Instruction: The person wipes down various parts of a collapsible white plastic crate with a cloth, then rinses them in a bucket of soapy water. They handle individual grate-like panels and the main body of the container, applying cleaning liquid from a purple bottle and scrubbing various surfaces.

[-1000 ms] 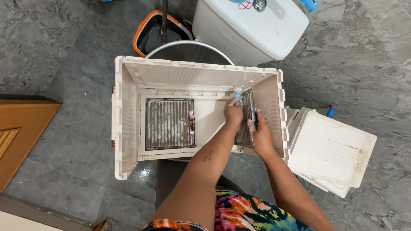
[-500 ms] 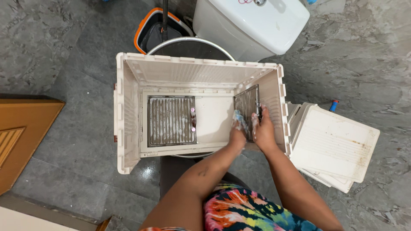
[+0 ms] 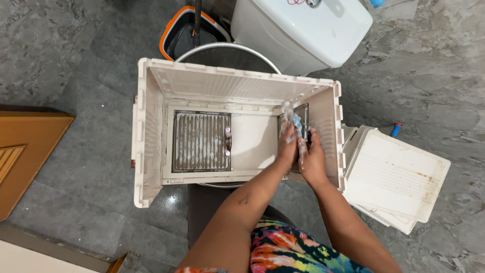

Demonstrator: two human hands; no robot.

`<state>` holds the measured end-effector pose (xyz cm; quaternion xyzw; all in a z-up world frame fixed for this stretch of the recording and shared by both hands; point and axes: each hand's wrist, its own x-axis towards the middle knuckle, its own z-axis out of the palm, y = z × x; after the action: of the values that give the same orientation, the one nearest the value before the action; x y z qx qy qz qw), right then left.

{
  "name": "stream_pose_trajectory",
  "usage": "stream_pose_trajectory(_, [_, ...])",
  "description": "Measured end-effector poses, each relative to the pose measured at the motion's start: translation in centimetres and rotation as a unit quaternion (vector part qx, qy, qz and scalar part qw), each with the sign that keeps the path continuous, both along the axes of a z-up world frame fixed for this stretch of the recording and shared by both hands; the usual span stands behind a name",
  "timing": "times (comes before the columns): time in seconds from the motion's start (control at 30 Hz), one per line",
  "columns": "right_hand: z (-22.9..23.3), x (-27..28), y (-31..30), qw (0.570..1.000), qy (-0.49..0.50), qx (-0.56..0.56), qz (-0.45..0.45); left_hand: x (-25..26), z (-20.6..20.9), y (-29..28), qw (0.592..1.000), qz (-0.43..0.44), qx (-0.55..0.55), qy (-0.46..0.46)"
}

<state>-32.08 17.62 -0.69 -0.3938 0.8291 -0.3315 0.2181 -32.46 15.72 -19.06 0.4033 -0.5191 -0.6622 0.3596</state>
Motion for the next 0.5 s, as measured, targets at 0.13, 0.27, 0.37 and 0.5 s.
stream_pose_trajectory(0.13, [0.2,0.5,-0.6,1.000,-0.018,0.017,-0.018,-1.8,-4.8,-2.0,0.976,0.001,-0.154,-0.153])
stream_pose_trajectory(0.27, [0.2,1.1,-0.5,0.999,-0.031,0.016,-0.017,1.5,-6.9,1.0,0.939,-0.149,-0.135,-0.278])
stream_pose_trajectory(0.37, [0.2,0.8,-0.8,1.000,0.000,-0.002,0.003,4.6,-4.9,5.7,0.978,-0.023,-0.091,-0.184])
stream_pose_trajectory(0.5, [0.5,1.2,-0.4,0.998,-0.050,0.016,-0.032,9.1,-1.6,7.0,0.964,-0.117,0.060,-0.229])
